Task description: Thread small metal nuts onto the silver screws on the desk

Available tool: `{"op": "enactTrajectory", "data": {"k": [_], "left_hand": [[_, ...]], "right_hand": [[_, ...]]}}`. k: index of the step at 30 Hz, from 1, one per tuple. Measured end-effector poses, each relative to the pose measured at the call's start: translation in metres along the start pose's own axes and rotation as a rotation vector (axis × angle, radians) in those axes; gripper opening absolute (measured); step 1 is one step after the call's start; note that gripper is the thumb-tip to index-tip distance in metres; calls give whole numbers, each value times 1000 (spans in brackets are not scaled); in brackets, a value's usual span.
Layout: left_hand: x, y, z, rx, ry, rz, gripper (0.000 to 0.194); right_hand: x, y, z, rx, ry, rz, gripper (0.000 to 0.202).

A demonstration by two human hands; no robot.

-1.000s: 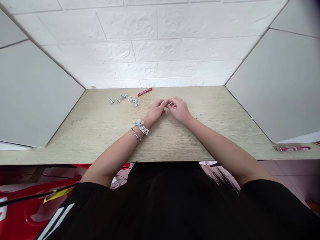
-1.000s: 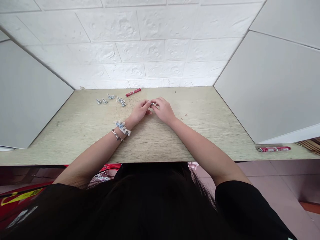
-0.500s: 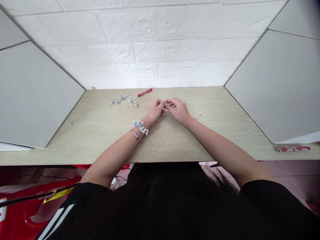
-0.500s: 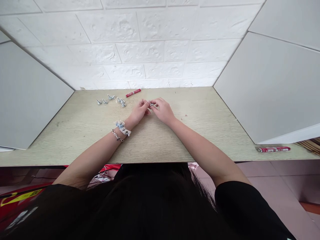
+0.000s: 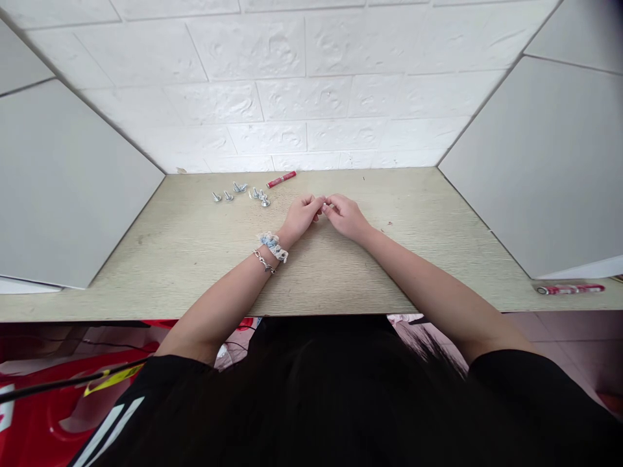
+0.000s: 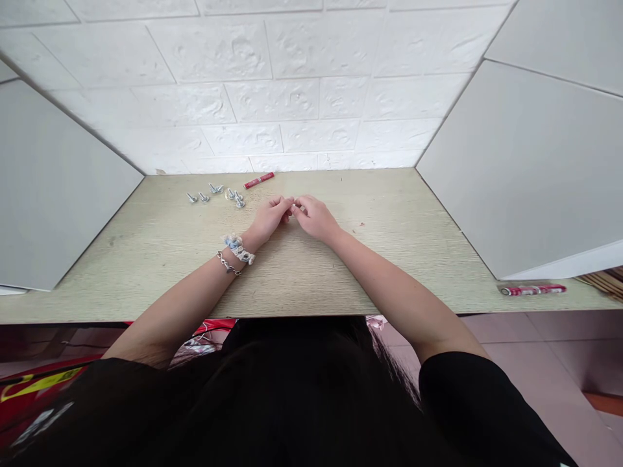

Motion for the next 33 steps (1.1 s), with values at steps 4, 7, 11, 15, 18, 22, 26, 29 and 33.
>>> {"op": "enactTrajectory", "data": {"k": [4,7,11,15,18,22,26,29,33], "left_hand": [[-1,0,-1,11,-4,0,38],[-1,0,0,7,-18,6,38],[0,-1,1,-7,-4,15,37],[1,-1,1,-20,35,32,37],[1,-2,1,-23,42,33,36],[2,-3,1,-14,55,33,36],[3,-3,1,-12,47,31,36],[2,-3,2,-13,24,25,37],[3,-3,2,-3,5,16,37]], "right_hand": [[4,-1,-1,52,-5,41,28],[4,-1,-1,69,-26,36,34],[4,1,1,59,-58,15,35],[2,2,0,40,-90,-28,22],[0,2,-1,29,-87,-43,21],[-1,3,-4,38,-84,-41,21],[1,3,-3,47,-99,-13,20],[4,3,-2,53,-88,0,20],[7,2,-1,64,-68,20,22]]}}
Point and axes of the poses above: each hand's wrist, its own y-axis away from the middle knuckle, its own z-axis out of the back of the hand, x = y × z, the point moved 7 cm from there along -y, towards the middle knuckle, and after that the axes turned 8 degrees about y, right-handed, at the moved point
